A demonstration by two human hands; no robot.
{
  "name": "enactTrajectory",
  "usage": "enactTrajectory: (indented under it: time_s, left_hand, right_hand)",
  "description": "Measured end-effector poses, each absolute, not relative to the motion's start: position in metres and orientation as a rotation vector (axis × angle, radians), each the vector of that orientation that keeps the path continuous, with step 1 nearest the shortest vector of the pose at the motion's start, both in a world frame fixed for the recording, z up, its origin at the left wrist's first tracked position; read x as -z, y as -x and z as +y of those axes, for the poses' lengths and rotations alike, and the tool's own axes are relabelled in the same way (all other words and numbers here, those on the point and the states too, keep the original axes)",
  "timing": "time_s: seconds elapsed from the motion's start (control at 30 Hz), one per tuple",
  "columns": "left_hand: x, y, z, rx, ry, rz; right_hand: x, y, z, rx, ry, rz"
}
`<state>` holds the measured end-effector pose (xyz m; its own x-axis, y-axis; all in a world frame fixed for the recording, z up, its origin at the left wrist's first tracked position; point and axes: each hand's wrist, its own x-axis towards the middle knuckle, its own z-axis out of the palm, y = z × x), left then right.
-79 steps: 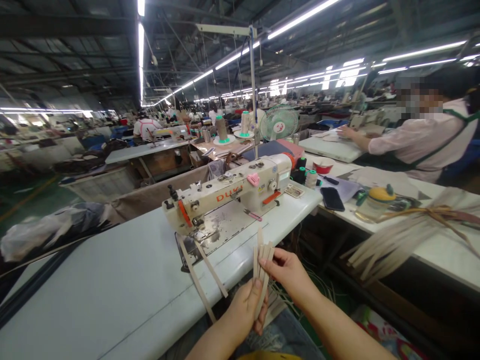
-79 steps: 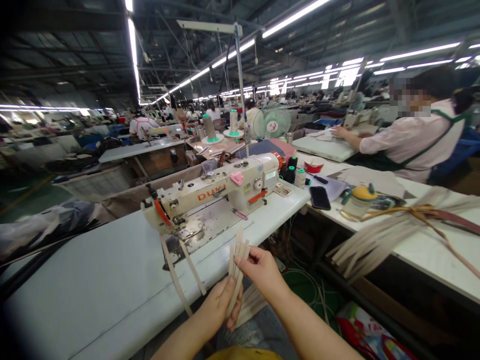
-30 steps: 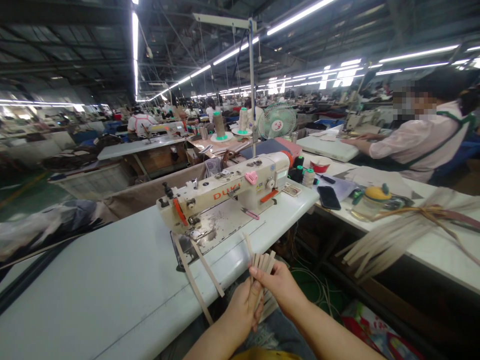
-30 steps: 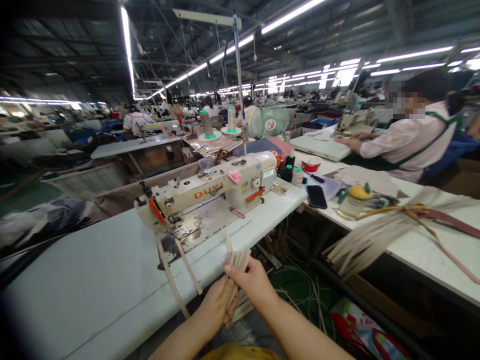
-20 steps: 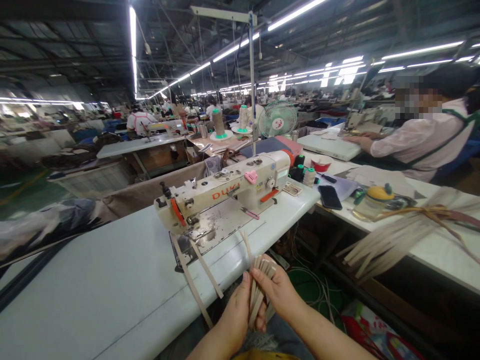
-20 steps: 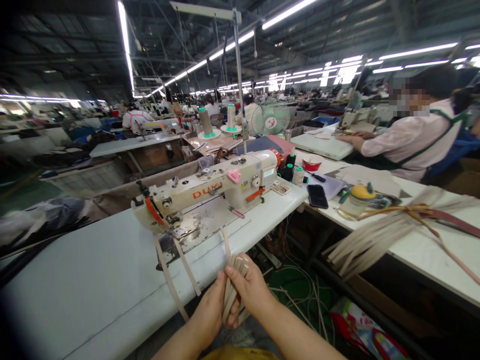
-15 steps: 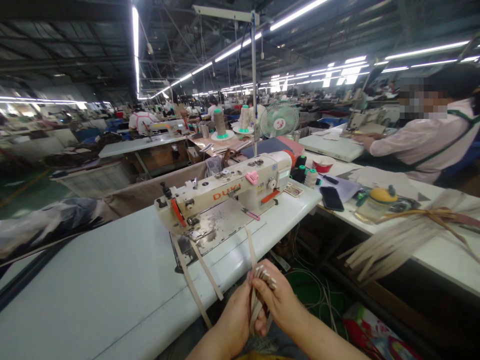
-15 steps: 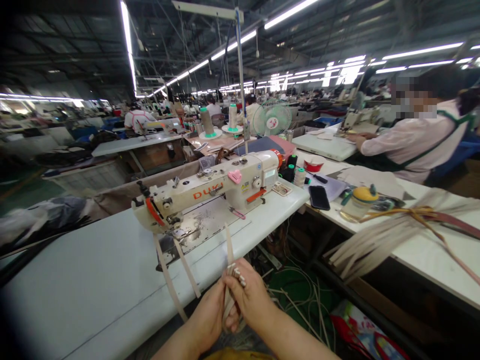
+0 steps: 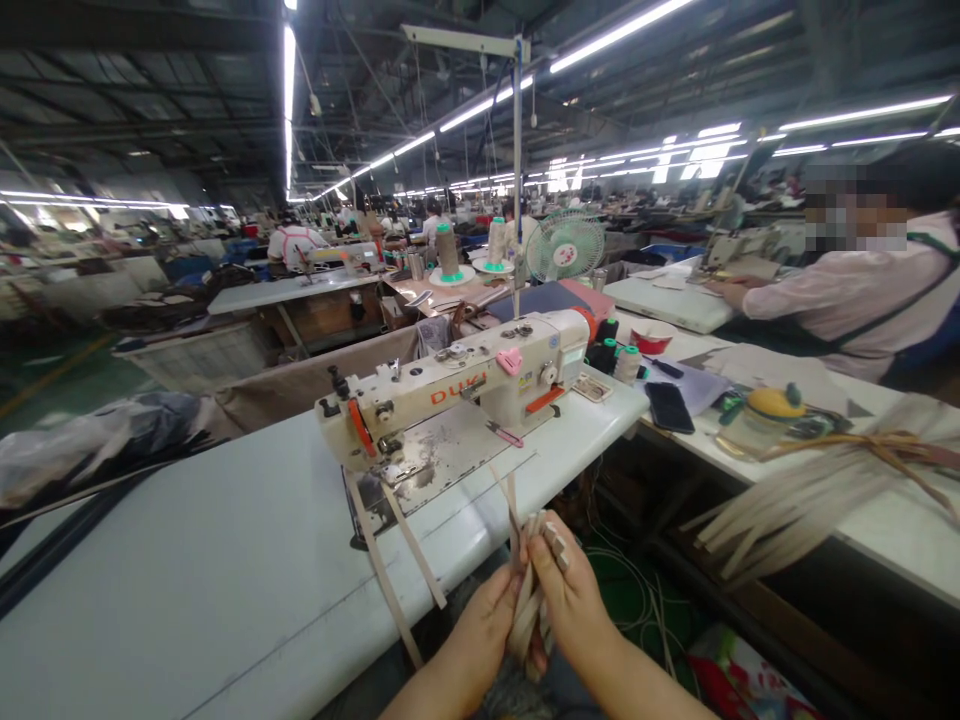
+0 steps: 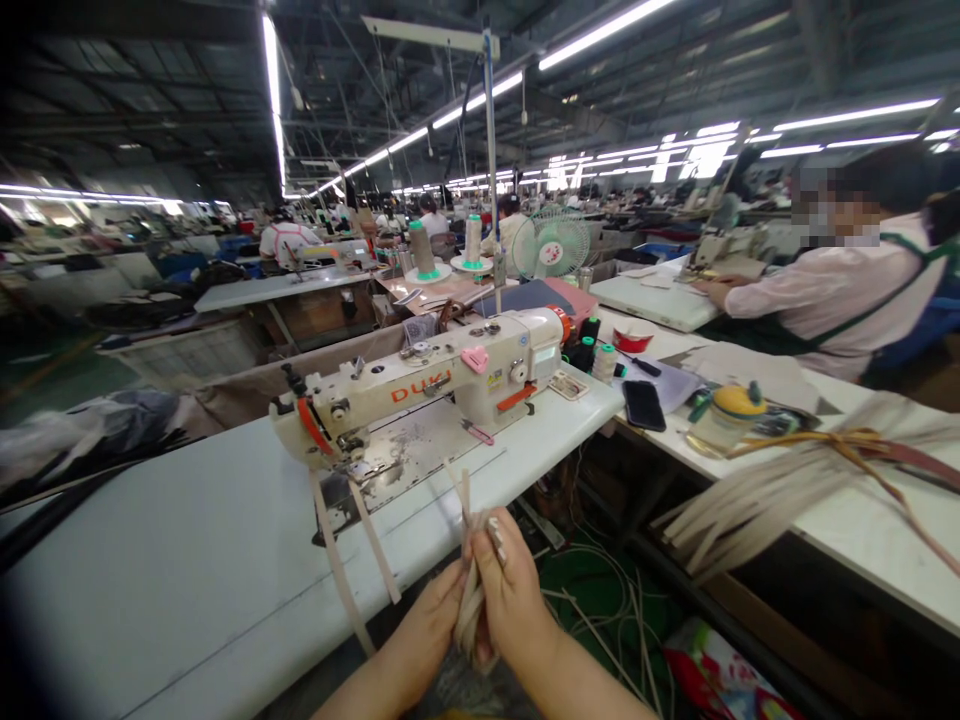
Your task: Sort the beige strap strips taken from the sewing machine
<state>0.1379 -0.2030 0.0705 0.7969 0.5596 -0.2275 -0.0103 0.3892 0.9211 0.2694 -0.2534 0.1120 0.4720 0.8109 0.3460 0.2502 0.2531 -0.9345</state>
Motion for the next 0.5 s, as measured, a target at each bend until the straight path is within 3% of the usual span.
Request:
enactTrajectory:
  time_s: [0.27,0.5]
  left_hand:
    - [-0.05,-0.14,-0.198,-0.345,-1.227,0.581]
    - [-0.07,-0.14,-0.203,-0.43,-1.147,0.52]
  right_hand:
    - [-0.128,-0.282,-0.233,-0.788,1.206,-0.748]
    - [-0.127,-0.274,-0.228,-0.872,1.139,-0.596]
